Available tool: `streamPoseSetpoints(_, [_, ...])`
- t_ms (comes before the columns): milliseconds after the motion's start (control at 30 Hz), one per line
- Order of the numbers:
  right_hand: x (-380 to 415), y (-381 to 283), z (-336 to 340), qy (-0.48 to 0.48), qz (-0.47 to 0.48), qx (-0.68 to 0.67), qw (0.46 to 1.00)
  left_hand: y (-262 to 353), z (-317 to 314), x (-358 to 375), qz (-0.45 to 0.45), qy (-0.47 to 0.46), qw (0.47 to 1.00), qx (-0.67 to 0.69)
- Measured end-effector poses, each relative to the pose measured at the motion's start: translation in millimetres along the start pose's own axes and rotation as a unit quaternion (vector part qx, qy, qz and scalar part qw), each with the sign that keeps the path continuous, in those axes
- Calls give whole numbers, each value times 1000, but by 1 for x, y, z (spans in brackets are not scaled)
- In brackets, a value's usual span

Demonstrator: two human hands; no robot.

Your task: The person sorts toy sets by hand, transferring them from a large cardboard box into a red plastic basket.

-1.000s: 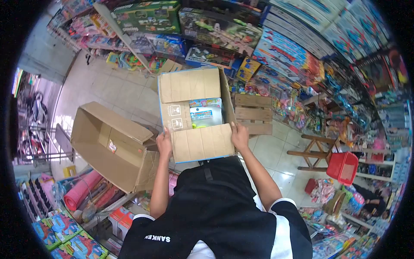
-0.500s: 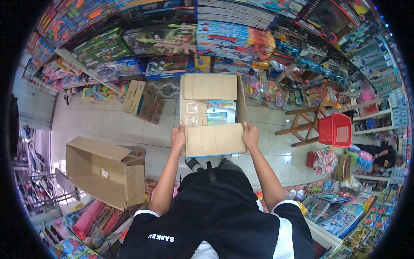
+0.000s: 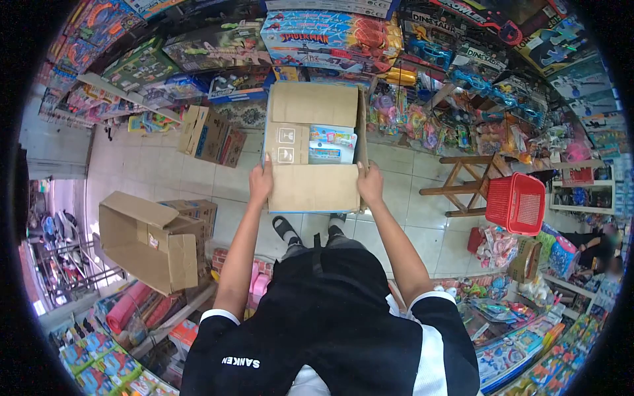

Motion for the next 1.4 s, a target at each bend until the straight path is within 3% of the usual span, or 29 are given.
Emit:
streamPoseSetpoints(67, [0,14,-4,16,22,-21,999,4,3,11,23,-10,1000,6])
streamPoseSetpoints(133, [4,8,4,-27,8,-63,998,14,11,33,-107,167,977,81])
streamPoseSetpoints(267, [15,4,19,-108,-23,-149,983,16,19,70,-126,118,984,44])
streamPoseSetpoints(367, [30,9,23,-139,-49,-176,973,7,26,88,-115,165,978,48])
streamPoseSetpoints(433, [42,12,27,-146,-49,-185,971,4,41,97,-41,155,985,61])
streamPoseSetpoints(500, [57,7,34,-170,-44,-194,965,0,50,107,-25,160,975,149])
streamPoseSetpoints(567, [74,7,36,-171,-98,-224,954,-27,53,119,79,-43,958,271])
streamPoseSetpoints(633, [86,1,42,-174,-152,-255,939,-26,59,141,90,-40,949,299])
streamPoseSetpoints(700, [102,-5,54,-242,-277,-205,907,-35,63,165,153,-133,898,391])
streamPoseSetpoints(800, [118,-21,64,-281,-309,-177,891,-45,73,189,142,-181,867,443])
streamPoseSetpoints(833, [123,-14,63,-280,-307,-176,892,-52,69,195,140,-181,866,445])
streamPoseSetpoints(900, [135,6,54,-240,-216,-278,904,-68,56,201,114,-236,910,323])
streamPoseSetpoints(1033, [139,36,32,-192,-164,-282,925,-86,19,212,42,-227,946,226])
streamPoseSetpoints(1100, [136,35,28,-106,-22,-106,988,-86,7,210,-132,-11,991,18])
streamPoseSetpoints(1133, [135,30,32,-109,-25,-111,987,-82,6,206,-140,-11,990,19])
streamPoseSetpoints(1300, [125,18,49,-101,8,-137,985,-29,27,192,11,-8,979,205])
streamPoseSetpoints(1400, [110,14,55,-102,38,-162,981,-12,32,175,-49,41,985,162])
Point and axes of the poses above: each hand's wrist, its own x-axis away from the middle knuckle, its own z-axis out of the back of the hand, y = z × x, the point moved 1 cm from there along -x, towards the middle knuckle, and after that the axes turned 15 degrees about -x, right-handed, at the moved point
